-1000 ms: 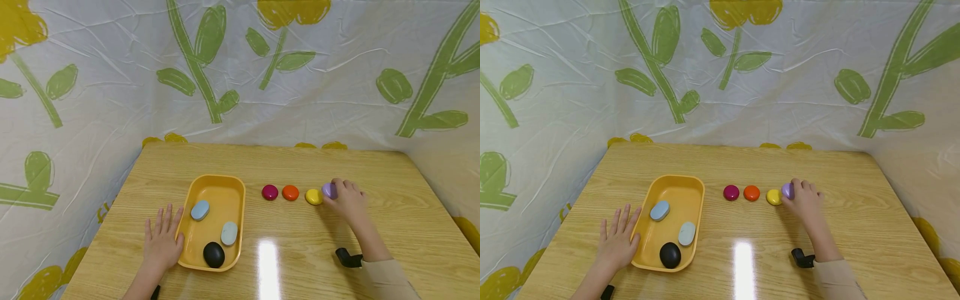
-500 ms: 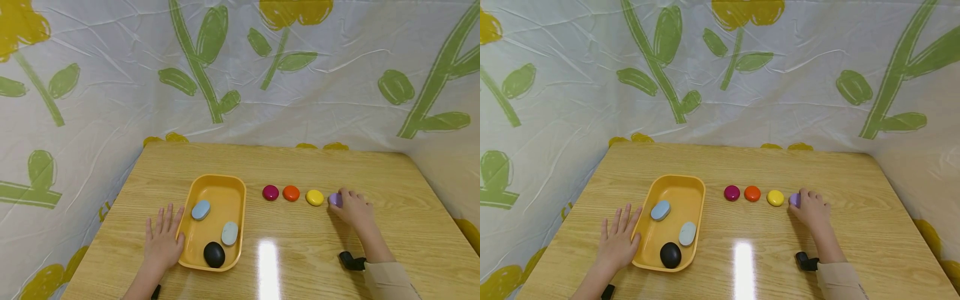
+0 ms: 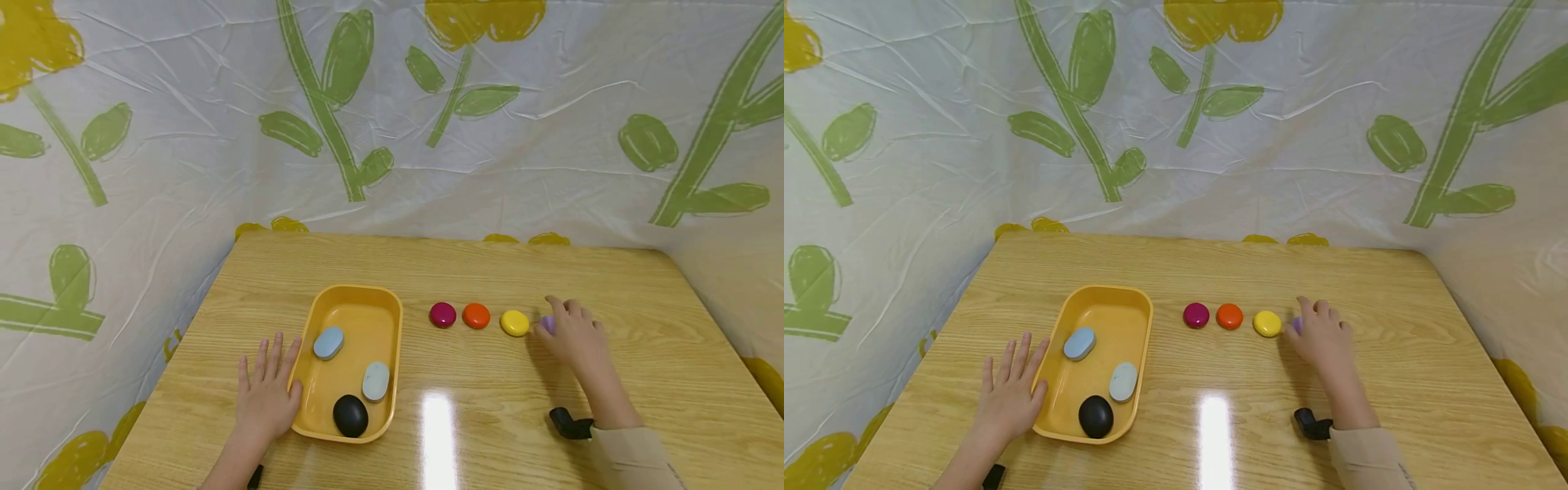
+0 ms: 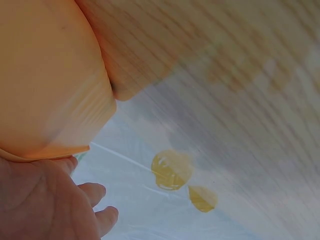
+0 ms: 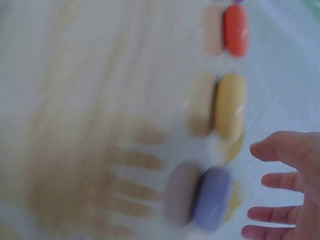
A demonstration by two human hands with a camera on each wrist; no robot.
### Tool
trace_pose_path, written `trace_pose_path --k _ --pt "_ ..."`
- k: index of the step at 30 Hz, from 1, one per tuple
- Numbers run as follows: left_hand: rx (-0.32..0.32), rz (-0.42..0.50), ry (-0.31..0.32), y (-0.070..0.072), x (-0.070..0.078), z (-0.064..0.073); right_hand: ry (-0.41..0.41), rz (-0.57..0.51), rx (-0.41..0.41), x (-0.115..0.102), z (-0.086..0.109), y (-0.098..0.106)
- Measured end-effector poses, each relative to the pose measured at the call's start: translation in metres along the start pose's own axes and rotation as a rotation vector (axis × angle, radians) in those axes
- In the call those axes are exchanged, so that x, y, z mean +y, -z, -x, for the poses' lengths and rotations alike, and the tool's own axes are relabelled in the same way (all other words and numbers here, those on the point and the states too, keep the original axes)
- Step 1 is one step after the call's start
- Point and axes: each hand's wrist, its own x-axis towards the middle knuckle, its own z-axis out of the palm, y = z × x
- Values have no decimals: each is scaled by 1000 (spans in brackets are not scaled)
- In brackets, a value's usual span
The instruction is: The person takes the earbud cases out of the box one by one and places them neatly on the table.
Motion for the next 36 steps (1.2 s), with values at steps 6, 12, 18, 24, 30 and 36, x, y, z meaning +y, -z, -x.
trace_pose_path --k 6,12,18,24,30,36 --pt "10 -6 -2 0 0 0 141 -27 103 -50 -5 12" --pt "15 -4 -5 0 0 0 316 -105 186 -109 -13 9" --pt "5 -3 -2 -1 -1 0 474 -91 166 -169 -18 1" --pt "5 3 -2 0 0 -1 678 22 88 -217 -24 -12" --pt "-1 -13 -2 0 1 -1 860 172 -61 -251 -29 -23" --pt "-4 -26 -3 0 0 -1 949 256 -147 -275 -32 -41"
